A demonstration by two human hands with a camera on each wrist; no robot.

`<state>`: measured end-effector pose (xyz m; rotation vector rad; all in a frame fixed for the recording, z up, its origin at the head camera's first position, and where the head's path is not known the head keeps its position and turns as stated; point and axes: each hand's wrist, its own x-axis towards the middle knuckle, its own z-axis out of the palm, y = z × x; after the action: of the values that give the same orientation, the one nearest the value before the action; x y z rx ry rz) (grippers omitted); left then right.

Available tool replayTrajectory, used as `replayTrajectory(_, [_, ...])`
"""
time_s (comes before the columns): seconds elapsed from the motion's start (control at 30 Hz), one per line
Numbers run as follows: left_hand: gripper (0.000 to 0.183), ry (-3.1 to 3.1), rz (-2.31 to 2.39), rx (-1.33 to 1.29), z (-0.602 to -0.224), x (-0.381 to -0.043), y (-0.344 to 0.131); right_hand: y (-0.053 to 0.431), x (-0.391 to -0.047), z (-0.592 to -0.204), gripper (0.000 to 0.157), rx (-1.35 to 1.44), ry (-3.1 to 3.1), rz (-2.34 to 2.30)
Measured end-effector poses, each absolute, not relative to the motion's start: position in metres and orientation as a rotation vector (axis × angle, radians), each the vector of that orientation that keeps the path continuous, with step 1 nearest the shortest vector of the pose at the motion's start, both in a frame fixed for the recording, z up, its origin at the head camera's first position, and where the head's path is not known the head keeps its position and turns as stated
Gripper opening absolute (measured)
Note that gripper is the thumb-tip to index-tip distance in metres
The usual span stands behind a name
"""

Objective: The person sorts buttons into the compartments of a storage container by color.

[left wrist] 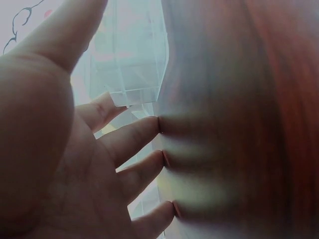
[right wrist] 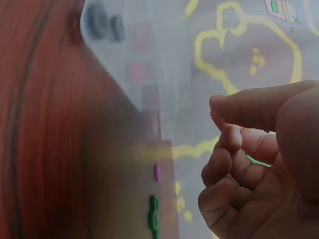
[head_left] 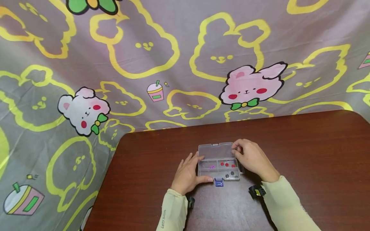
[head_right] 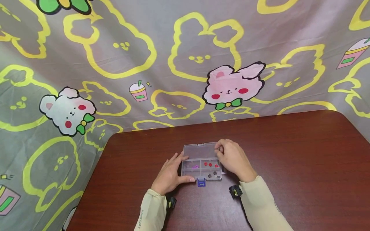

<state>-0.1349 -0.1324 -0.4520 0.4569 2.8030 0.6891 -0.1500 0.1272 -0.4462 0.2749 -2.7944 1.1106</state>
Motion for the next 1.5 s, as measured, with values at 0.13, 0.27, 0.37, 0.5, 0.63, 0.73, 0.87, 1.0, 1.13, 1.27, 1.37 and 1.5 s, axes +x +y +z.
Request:
replayTrajectory(0.13, [0.088,2.794,0.694,0.442,-0.452,-0.134,-0.133,0.134,-0.152,-0.449,0.006,0.248,-2.801,1.098])
replayTrajectory(0.27, [0.088,2.795,0.693,0.447,-0.453,-0.134,-0.133,0.14,-0.154,-0.452,0.009,0.224,-2.803,1.089])
replayTrajectory(0.37, [0.088,2.794,0.695,0.452,-0.453,-0.134,-0.133,0.143,-0.155,-0.453,0.011,0.204,-2.809,1.072])
replayTrajectory(0.5, [0.088,2.793,0.698,0.448,-0.453,-0.134,-0.133,0.144,-0.156,-0.454,0.012,0.185,-2.825,1.02])
replayTrajectory(0.63, [0.088,2.794,0.7,0.445,-0.453,-0.134,-0.133,0.145,-0.157,-0.455,0.012,0.167,-2.847,0.965])
replayTrajectory(0.73, [0.088,2.795,0.699,0.446,-0.453,-0.134,-0.133,0.147,-0.157,-0.456,0.012,0.161,-2.862,0.95])
replayTrajectory(0.87, [0.088,2.798,0.698,0.449,-0.453,-0.134,-0.133,0.148,-0.159,-0.457,0.012,0.165,-2.886,0.967])
replayTrajectory(1.0, [0.088,2.798,0.701,0.45,-0.453,-0.135,-0.133,0.15,-0.161,-0.458,0.013,0.172,-2.908,0.992])
replayTrajectory(1.13, [0.088,2.801,0.702,0.455,-0.452,-0.135,-0.132,0.151,-0.164,-0.457,0.014,0.154,-2.928,1.002])
replayTrajectory(1.27, [0.088,2.806,0.697,0.454,-0.452,-0.135,-0.132,0.151,-0.166,-0.455,0.013,0.139,-2.944,0.996])
replayTrajectory(1.37, [0.088,2.806,0.69,0.454,-0.452,-0.135,-0.131,0.151,-0.166,-0.456,0.012,0.135,-2.951,0.99])
replayTrajectory(1.5, [0.088,2.802,0.686,0.457,-0.452,-0.135,-0.131,0.153,-0.166,-0.458,0.01,0.131,-2.956,0.991])
